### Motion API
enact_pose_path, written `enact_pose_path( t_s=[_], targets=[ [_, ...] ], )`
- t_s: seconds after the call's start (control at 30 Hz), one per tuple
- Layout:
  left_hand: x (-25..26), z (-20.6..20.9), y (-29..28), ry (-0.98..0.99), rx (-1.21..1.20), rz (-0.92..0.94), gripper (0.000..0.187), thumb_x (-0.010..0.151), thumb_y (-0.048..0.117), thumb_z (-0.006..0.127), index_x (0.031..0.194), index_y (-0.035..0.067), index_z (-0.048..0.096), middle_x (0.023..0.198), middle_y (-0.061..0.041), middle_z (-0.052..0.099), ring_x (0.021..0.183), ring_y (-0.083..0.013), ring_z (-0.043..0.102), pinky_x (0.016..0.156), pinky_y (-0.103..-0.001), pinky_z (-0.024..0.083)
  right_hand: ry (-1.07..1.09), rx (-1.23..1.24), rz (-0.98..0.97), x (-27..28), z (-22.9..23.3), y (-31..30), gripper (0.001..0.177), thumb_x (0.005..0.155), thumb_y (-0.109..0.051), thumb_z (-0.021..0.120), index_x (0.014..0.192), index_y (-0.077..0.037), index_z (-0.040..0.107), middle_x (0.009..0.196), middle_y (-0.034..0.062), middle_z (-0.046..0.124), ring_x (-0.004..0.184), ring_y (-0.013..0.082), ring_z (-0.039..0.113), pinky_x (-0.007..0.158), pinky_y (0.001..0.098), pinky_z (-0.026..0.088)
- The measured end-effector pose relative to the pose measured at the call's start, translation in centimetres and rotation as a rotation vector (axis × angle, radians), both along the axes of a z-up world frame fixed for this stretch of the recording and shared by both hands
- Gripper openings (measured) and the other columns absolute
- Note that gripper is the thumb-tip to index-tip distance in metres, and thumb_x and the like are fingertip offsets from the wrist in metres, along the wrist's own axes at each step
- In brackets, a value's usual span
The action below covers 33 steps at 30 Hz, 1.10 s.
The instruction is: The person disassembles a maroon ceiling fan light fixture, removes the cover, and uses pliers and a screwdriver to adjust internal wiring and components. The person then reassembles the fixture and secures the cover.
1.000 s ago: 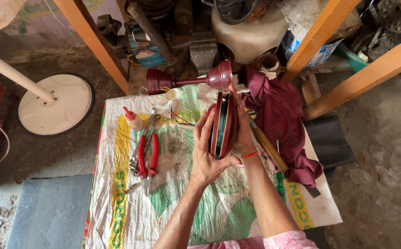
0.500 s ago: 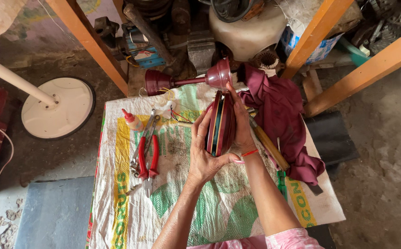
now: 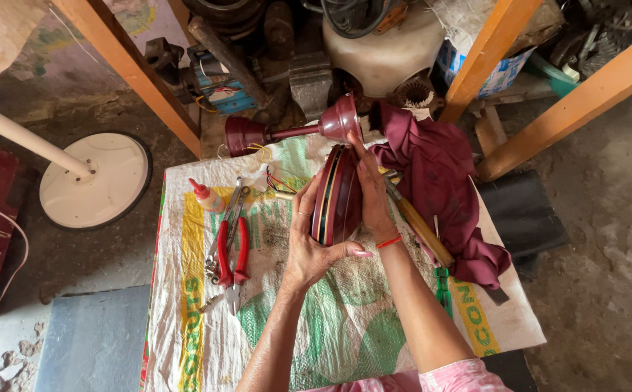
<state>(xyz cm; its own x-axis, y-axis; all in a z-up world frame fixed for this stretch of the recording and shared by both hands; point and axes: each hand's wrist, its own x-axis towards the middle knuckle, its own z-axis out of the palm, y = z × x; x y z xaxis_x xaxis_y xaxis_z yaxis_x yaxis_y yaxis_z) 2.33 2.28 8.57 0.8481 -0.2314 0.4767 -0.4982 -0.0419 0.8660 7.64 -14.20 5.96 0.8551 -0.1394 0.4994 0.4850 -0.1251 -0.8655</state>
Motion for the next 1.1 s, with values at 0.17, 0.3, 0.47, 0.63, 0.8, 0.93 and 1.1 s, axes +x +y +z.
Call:
enact_pose_path(
  t_s=[0.17, 0.3, 0.47, 0.63, 0.8, 0.93, 1.1],
  targets=[
    [-0.1, 0.0, 0.0, 0.042, -0.061, -0.044, 0.133, 0.052, 0.056, 0.094, 0.162, 0.009, 0.037, 0.158, -0.014, 0.043, 0.149, -0.0296, 0.047, 0.126, -0.045, 0.044, 0.008, 0.009, -0.006, -0.2, 0.4, 0.3, 0.055, 0.113, -0.036, 0.034, 0.158, -0.006, 0.043, 0.161, 0.0115, 0.047, 0.154, 0.0239, 0.037, 0.128, 0.0363, 0.022],
    [-0.1, -0.1, 0.1, 0.002, -0.017, -0.020, 0.130, 0.055, 0.051, 0.096, 0.163, 0.009, 0.038, 0.160, -0.015, 0.043, 0.151, -0.0308, 0.046, 0.127, -0.046, 0.042, 0.073, 0.070, 0.014, -0.5, 0.6, 0.5, 0.055, 0.112, -0.037, 0.035, 0.158, -0.008, 0.044, 0.157, 0.0110, 0.050, 0.150, 0.0235, 0.040, 0.126, 0.0364, 0.024],
    [0.0, -0.1, -0.2, 0.017, 0.019, -0.006, 0.129, 0.055, 0.051, 0.096, 0.163, 0.010, 0.038, 0.159, -0.015, 0.042, 0.151, -0.0315, 0.046, 0.125, -0.046, 0.044, 0.054, 0.035, -0.024, -0.6, 0.8, 0.4, 0.055, 0.112, -0.037, 0.035, 0.158, -0.008, 0.045, 0.154, 0.0109, 0.052, 0.148, 0.0232, 0.042, 0.126, 0.0359, 0.024],
    [-0.1, 0.0, -0.1, -0.013, 0.022, 0.000, 0.128, 0.057, 0.048, 0.097, 0.163, 0.010, 0.037, 0.159, -0.016, 0.041, 0.150, -0.0324, 0.046, 0.125, -0.046, 0.044, 0.031, 0.014, -0.032, -0.5, 0.7, 0.4, 0.054, 0.113, -0.036, 0.035, 0.156, -0.007, 0.046, 0.155, 0.0111, 0.052, 0.148, 0.0231, 0.042, 0.126, 0.0355, 0.024],
    [-0.1, 0.4, 0.0, -0.006, 0.036, -0.005, 0.124, 0.060, 0.040, 0.100, 0.162, 0.010, 0.036, 0.158, -0.018, 0.039, 0.148, -0.0335, 0.046, 0.122, -0.045, 0.045, 0.045, 0.049, -0.031, -0.4, 0.4, 0.7, 0.054, 0.112, -0.036, 0.035, 0.157, -0.007, 0.047, 0.154, 0.0113, 0.053, 0.147, 0.0227, 0.043, 0.125, 0.0349, 0.027],
    [-0.2, 1.1, 0.1, -0.036, 0.082, 0.002, 0.118, 0.063, 0.027, 0.099, 0.161, 0.011, 0.035, 0.158, -0.018, 0.040, 0.148, -0.0345, 0.045, 0.123, -0.046, 0.043, 0.020, 0.049, -0.018, -0.2, 0.3, 0.6, 0.056, 0.113, -0.038, 0.034, 0.157, -0.007, 0.045, 0.157, 0.0115, 0.051, 0.149, 0.0226, 0.042, 0.126, 0.0352, 0.026],
    [-0.4, 1.6, 0.3, 0.042, 0.056, -0.037, 0.112, 0.063, 0.006, 0.088, 0.160, 0.011, 0.033, 0.157, -0.018, 0.038, 0.148, -0.0352, 0.043, 0.122, -0.046, 0.042, 0.009, 0.029, -0.028, -0.2, 0.0, 0.7, 0.058, 0.113, -0.042, 0.034, 0.158, -0.007, 0.044, 0.159, 0.0118, 0.049, 0.152, 0.0230, 0.039, 0.128, 0.0360, 0.023]
  ],
)
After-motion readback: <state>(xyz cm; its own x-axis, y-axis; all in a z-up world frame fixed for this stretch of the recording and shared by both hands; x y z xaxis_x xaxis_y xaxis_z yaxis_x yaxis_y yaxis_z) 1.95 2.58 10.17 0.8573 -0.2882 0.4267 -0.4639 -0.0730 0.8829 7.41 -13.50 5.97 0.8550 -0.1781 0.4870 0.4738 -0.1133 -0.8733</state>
